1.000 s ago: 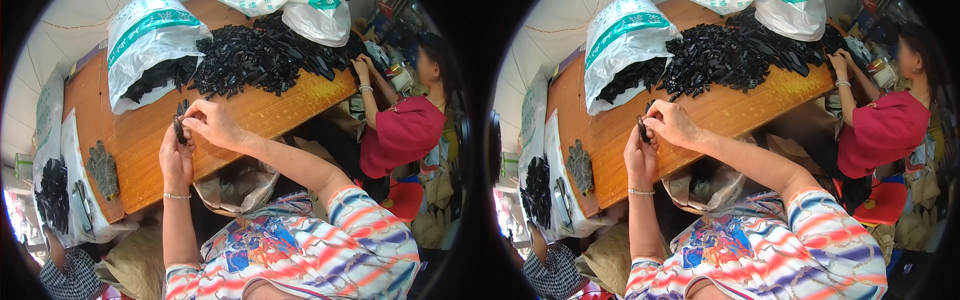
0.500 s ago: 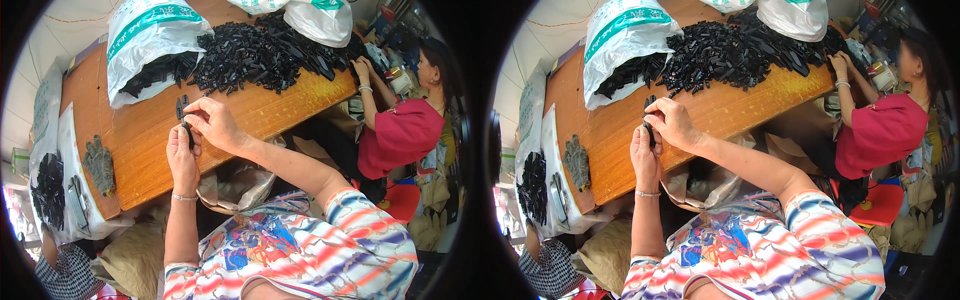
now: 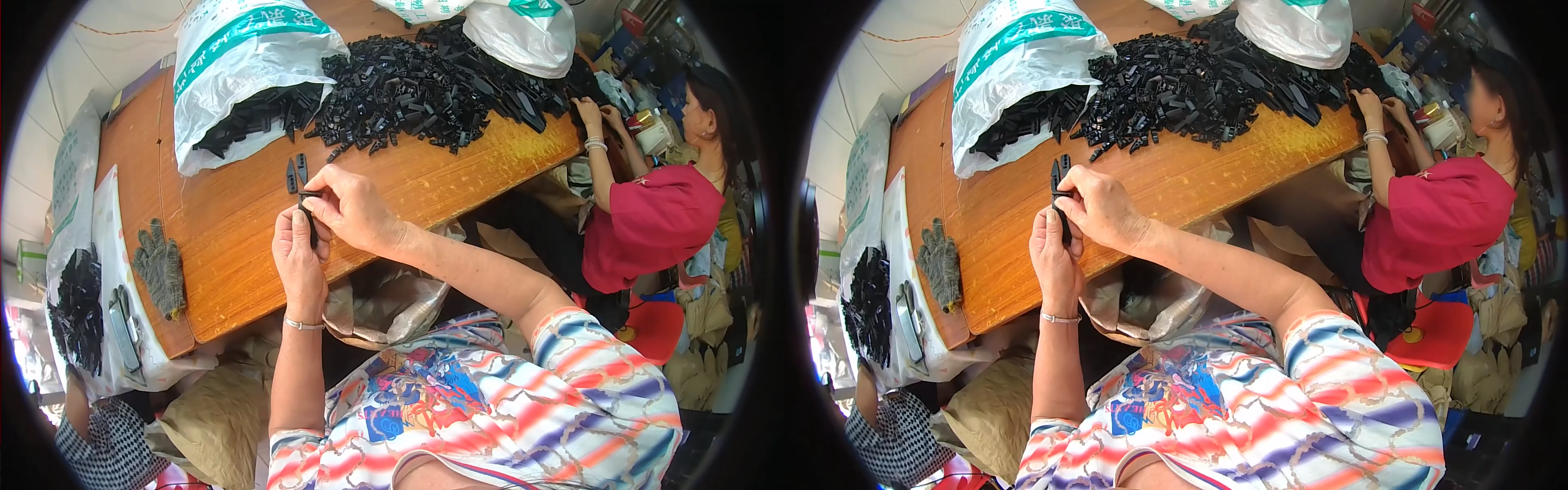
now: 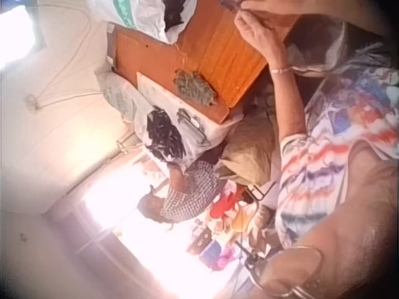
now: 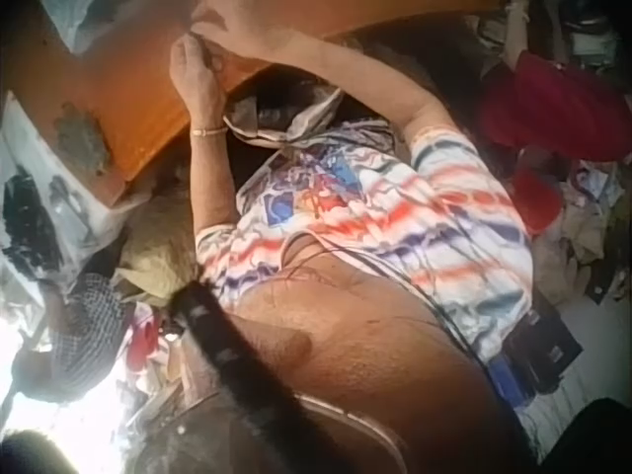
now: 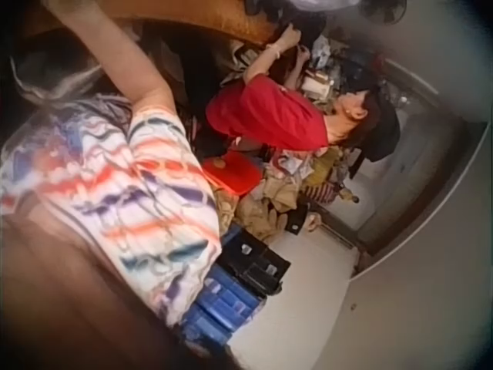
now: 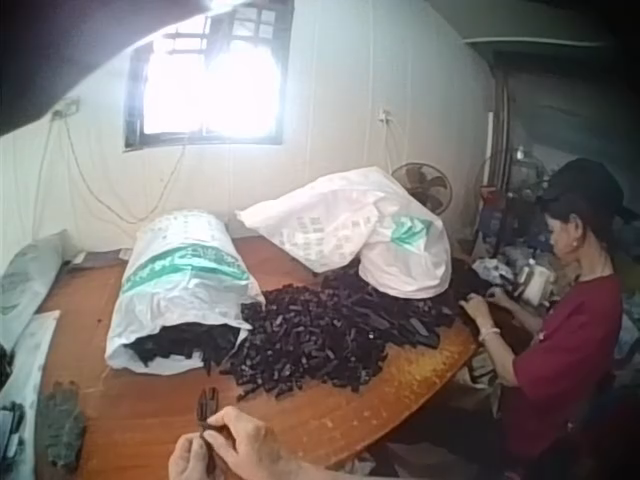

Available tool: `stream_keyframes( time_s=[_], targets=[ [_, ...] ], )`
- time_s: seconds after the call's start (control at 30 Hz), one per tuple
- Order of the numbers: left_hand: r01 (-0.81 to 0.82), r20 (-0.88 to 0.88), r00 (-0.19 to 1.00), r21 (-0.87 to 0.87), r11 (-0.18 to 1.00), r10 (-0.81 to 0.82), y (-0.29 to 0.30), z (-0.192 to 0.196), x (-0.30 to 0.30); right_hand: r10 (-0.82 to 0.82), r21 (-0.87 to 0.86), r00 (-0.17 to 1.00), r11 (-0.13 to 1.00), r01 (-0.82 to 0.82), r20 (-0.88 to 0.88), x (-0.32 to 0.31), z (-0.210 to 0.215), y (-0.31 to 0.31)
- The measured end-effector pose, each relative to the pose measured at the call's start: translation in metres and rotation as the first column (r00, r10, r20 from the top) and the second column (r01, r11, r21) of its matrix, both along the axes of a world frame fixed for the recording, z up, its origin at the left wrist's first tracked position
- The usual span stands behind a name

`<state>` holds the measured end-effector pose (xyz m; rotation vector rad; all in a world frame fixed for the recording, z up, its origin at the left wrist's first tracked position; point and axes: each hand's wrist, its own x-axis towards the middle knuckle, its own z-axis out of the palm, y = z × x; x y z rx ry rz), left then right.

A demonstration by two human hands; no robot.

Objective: Sorting and inspecting small black plastic components on a wooden workbench in a factory setting.

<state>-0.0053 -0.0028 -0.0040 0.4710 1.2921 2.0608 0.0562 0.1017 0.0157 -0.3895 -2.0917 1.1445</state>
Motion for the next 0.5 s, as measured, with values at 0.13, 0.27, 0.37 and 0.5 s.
stream_keyframes(
  time_s=[0.13, 0.27, 0.37, 0.5],
  targets=[
    [-0.077, 0.022, 0.997, 0.017, 0.997, 0.077, 0.003, -0.008, 0.002, 0.005, 0.284, 0.99, 0.958, -0.044, 0.138, 0.002, -0.004, -0.003],
    [-0.107, -0.035, 0.994, 0.003, 0.994, 0.107, 0.005, -0.018, 0.005, 0.068, 0.296, 0.95, 0.941, -0.163, 0.306, 0.0, -0.004, -0.001],
    [-0.17, 0.049, 0.984, -0.016, 0.985, 0.17, 0.012, -0.019, 0.006, 0.095, 0.29, 0.957, 0.941, -0.176, 0.273, -0.001, -0.013, 0.002],
    [-0.214, 0.089, 0.972, -0.054, 0.975, 0.218, 0.018, -0.014, 0.003, 0.06, 0.187, 0.977, 0.977, -0.099, 0.204, -0.004, -0.015, -0.005]
  ],
)
